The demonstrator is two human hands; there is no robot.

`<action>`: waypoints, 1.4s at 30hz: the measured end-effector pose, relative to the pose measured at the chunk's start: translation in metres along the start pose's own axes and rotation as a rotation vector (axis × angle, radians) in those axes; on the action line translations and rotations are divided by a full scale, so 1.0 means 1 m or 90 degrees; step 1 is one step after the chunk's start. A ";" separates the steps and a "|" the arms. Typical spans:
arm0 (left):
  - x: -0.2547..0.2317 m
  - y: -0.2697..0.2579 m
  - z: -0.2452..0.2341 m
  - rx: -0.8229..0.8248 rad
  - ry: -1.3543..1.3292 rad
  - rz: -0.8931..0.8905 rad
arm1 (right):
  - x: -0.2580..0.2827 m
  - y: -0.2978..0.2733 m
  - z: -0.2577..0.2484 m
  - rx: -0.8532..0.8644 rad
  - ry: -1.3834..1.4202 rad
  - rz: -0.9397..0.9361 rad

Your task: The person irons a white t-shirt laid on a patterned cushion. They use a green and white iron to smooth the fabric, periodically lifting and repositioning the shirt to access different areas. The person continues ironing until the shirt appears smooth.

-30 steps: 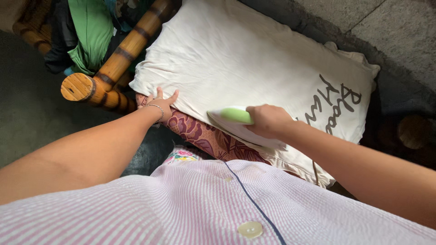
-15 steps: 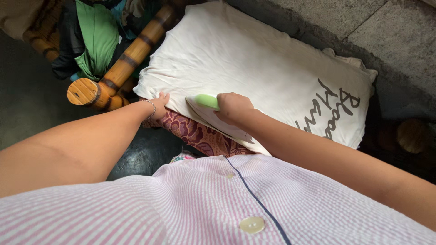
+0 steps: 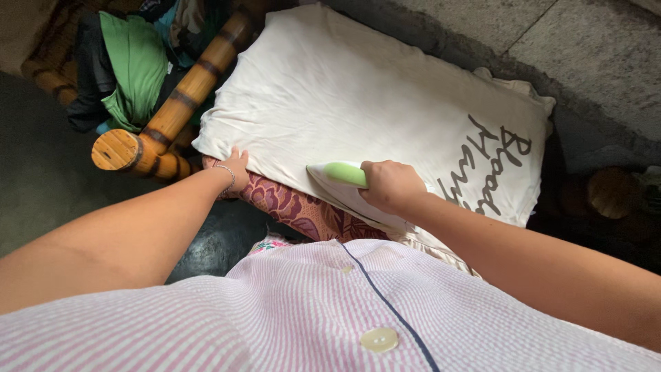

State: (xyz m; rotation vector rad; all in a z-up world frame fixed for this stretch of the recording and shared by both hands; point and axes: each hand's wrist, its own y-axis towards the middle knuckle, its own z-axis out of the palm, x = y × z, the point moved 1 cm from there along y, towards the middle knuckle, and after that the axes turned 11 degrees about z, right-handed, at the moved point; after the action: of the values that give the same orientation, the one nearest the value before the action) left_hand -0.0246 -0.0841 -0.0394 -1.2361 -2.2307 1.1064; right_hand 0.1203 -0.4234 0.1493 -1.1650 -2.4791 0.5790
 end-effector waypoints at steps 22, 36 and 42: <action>0.025 -0.027 0.031 0.003 0.035 -0.025 | -0.004 -0.004 0.001 -0.019 0.069 0.006; 0.056 -0.070 0.107 0.013 -0.245 0.127 | 0.010 -0.012 -0.018 0.046 0.101 0.114; 0.086 -0.079 0.051 -0.109 -0.439 0.181 | 0.009 -0.003 -0.013 0.088 0.087 0.134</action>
State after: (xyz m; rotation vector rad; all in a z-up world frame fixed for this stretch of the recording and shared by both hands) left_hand -0.1476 -0.0602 -0.0151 -1.4298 -2.7444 1.6833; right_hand 0.1186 -0.4152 0.1627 -1.3715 -2.1807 0.6912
